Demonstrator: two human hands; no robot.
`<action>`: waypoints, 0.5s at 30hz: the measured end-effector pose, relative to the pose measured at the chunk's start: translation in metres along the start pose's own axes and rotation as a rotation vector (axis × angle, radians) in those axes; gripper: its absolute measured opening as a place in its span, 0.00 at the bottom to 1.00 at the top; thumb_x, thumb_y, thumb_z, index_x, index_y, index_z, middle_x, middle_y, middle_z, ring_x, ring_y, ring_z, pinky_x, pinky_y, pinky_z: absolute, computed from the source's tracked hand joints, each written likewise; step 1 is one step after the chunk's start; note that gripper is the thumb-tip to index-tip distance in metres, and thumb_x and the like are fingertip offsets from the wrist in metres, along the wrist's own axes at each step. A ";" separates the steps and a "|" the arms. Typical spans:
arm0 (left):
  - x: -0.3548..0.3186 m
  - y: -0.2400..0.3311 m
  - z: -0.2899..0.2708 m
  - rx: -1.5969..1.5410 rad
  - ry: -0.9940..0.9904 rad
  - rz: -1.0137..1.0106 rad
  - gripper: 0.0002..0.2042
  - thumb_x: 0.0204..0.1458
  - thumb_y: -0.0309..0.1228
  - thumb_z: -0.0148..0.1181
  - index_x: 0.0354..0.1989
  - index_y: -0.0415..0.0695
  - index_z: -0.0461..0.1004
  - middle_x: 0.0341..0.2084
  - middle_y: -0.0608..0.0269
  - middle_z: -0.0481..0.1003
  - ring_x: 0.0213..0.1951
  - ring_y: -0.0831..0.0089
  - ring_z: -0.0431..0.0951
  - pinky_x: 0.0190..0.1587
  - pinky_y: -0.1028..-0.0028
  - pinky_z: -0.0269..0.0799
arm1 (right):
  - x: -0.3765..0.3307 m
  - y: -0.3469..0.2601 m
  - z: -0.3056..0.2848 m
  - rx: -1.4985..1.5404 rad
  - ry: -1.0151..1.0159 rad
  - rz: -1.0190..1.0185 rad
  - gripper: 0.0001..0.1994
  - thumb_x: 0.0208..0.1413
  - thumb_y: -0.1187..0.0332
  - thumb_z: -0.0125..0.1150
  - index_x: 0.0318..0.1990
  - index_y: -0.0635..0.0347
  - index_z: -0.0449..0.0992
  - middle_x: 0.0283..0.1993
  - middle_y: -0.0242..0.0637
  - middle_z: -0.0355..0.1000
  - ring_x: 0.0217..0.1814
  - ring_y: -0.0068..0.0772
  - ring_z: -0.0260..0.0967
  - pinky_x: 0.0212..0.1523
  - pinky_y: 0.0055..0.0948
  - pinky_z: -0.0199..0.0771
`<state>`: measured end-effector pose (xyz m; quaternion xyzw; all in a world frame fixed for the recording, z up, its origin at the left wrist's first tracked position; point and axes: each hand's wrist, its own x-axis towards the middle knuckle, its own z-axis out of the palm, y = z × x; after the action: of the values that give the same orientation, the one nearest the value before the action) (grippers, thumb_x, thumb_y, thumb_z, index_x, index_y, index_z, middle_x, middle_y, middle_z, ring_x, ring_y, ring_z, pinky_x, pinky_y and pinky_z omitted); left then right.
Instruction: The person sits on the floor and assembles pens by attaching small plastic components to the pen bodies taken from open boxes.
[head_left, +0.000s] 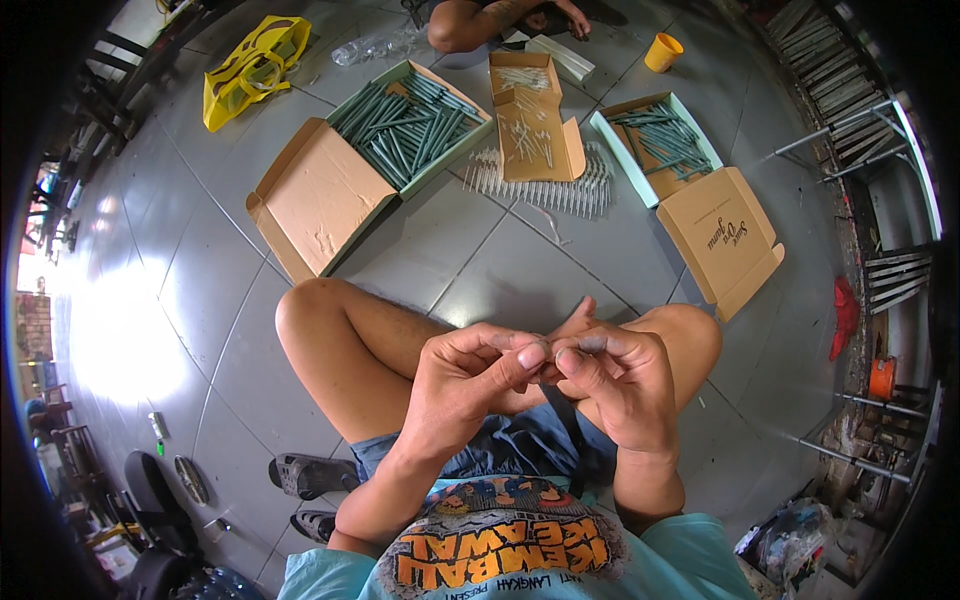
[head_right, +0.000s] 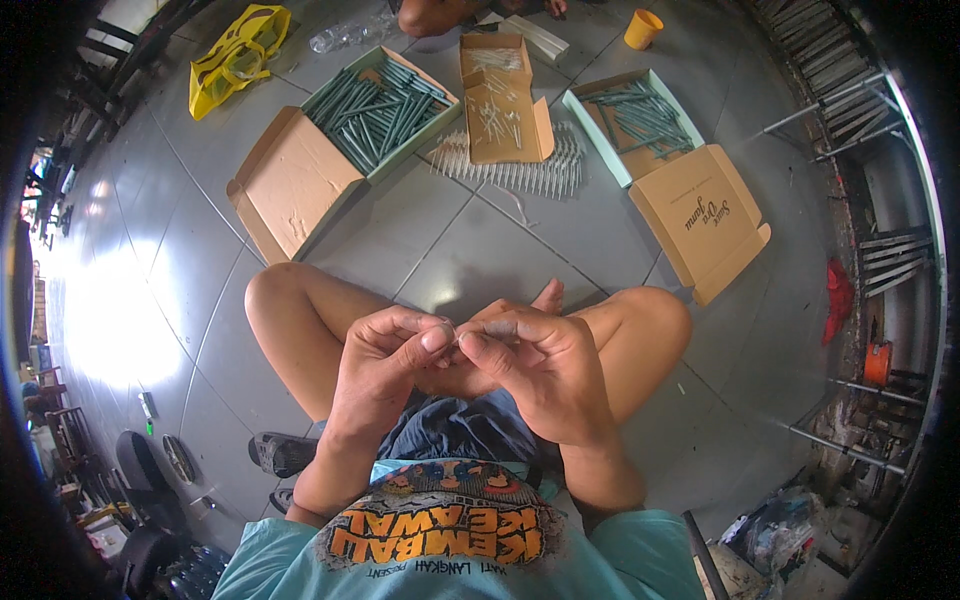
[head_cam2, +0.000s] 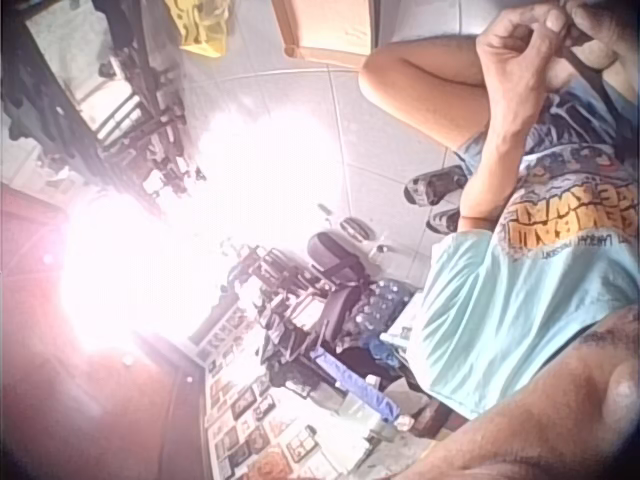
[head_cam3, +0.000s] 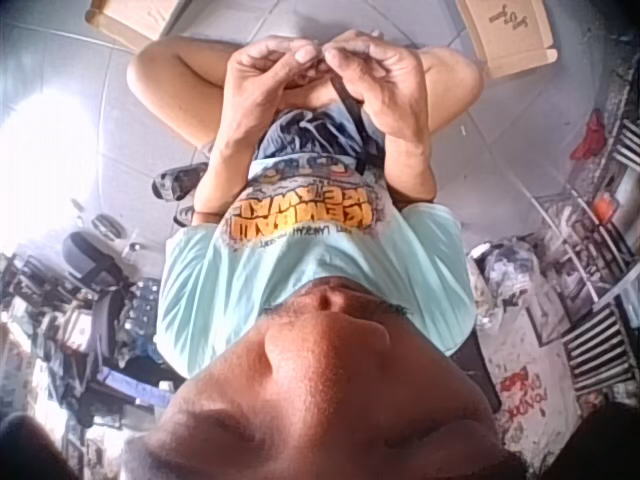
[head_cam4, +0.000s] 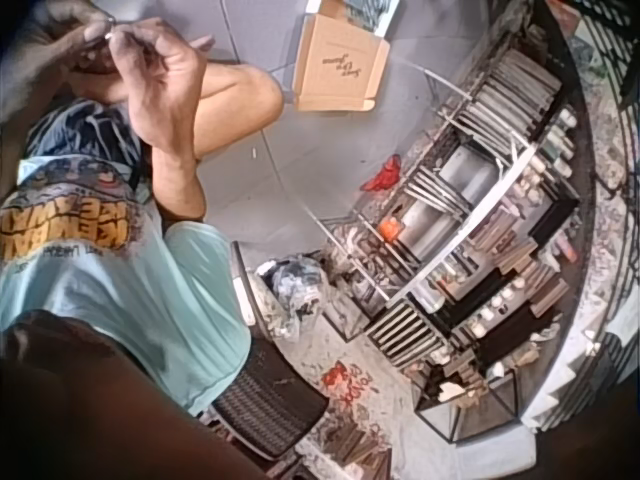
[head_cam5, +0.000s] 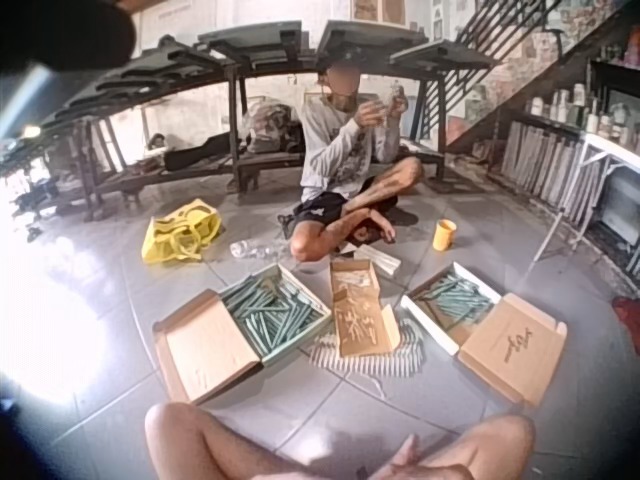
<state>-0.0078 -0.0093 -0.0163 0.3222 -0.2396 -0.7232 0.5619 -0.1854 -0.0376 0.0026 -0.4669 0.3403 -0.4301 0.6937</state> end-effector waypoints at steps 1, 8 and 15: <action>0.000 0.000 0.000 0.001 -0.002 0.000 0.06 0.58 0.23 0.61 0.41 0.32 0.77 0.36 0.53 0.81 0.40 0.70 0.82 0.42 0.75 0.80 | 0.000 0.000 0.000 0.000 0.000 0.000 0.06 0.61 0.76 0.60 0.40 0.71 0.79 0.39 0.37 0.77 0.43 0.21 0.71 0.46 0.22 0.69; 0.000 0.000 -0.001 0.015 -0.003 -0.004 0.06 0.58 0.23 0.61 0.41 0.32 0.78 0.36 0.53 0.81 0.39 0.71 0.82 0.43 0.75 0.79 | 0.000 0.002 -0.001 0.014 -0.004 -0.014 0.06 0.61 0.76 0.60 0.40 0.71 0.79 0.39 0.37 0.77 0.43 0.22 0.72 0.47 0.22 0.69; 0.002 0.000 -0.001 0.017 -0.004 0.002 0.06 0.58 0.23 0.61 0.40 0.32 0.78 0.36 0.53 0.81 0.39 0.72 0.81 0.44 0.74 0.79 | 0.001 0.001 -0.002 -0.019 -0.006 -0.009 0.06 0.61 0.76 0.60 0.40 0.71 0.79 0.39 0.37 0.77 0.42 0.21 0.71 0.46 0.22 0.69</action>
<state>-0.0072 -0.0107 -0.0179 0.3254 -0.2472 -0.7213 0.5592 -0.1860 -0.0392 0.0008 -0.4762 0.3402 -0.4288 0.6882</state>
